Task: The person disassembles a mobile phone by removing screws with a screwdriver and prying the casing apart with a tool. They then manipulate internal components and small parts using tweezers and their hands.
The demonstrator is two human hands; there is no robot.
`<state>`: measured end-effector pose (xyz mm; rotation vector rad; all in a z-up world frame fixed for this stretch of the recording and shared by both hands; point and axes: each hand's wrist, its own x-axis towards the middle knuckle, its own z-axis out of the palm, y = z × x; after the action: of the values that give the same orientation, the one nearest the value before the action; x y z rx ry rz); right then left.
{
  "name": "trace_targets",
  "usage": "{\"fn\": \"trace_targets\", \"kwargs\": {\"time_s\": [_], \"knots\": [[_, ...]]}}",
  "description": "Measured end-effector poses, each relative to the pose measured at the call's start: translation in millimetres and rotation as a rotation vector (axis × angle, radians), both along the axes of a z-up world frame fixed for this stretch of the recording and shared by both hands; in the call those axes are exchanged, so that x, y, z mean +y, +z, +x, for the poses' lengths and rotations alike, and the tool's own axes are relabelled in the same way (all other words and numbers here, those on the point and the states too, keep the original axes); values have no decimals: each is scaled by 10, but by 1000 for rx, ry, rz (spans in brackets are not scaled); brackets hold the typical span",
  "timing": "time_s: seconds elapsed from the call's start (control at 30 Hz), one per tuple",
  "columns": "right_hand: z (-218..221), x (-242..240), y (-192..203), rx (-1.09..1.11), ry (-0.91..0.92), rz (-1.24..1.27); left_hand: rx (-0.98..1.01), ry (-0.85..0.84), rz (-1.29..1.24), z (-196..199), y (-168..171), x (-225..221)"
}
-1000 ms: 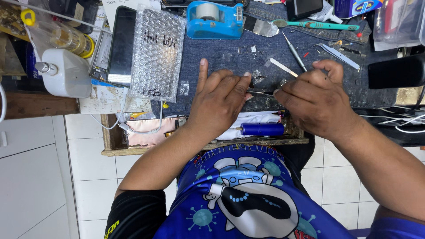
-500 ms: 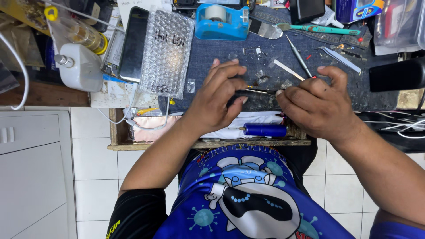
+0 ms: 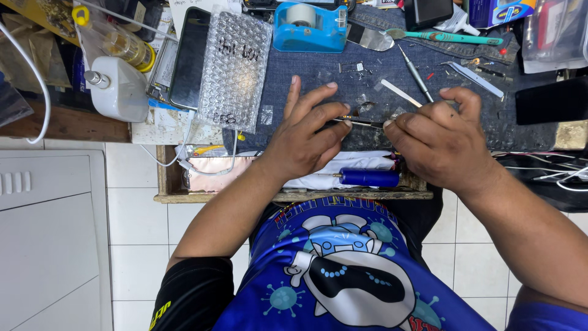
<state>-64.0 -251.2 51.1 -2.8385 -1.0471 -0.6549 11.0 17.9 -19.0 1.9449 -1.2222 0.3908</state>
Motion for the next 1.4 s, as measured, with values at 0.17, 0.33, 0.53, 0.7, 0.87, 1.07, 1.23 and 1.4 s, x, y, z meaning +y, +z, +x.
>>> {"fn": "trace_targets", "kwargs": {"time_s": [0.17, 0.33, 0.53, 0.7, 0.87, 1.07, 1.23, 1.4], "knots": [[36, 21, 4, 84, -39, 126, -15, 66, -8, -73, 4, -62], [78, 122, 33, 223, -48, 281, -4, 53, -20, -73, -7, -43], [152, 378, 71, 220, -40, 280, 21, 51, -77, -58, -26, -35], [205, 451, 97, 176, -7, 196, 258, -33, -210, -55, 38, 50], [244, 414, 114, 18, 85, -24, 314, 4, -181, -32, 37, 43], [220, 396, 145, -38, 89, -105, 381, -50, -264, 12, 45, 66], [208, 417, 126, -11, 28, -79, 525, 140, -419, -89, -11, 29], [196, 433, 93, -19, 27, -24, 797, 167, -515, -165, -149, -121]]}}
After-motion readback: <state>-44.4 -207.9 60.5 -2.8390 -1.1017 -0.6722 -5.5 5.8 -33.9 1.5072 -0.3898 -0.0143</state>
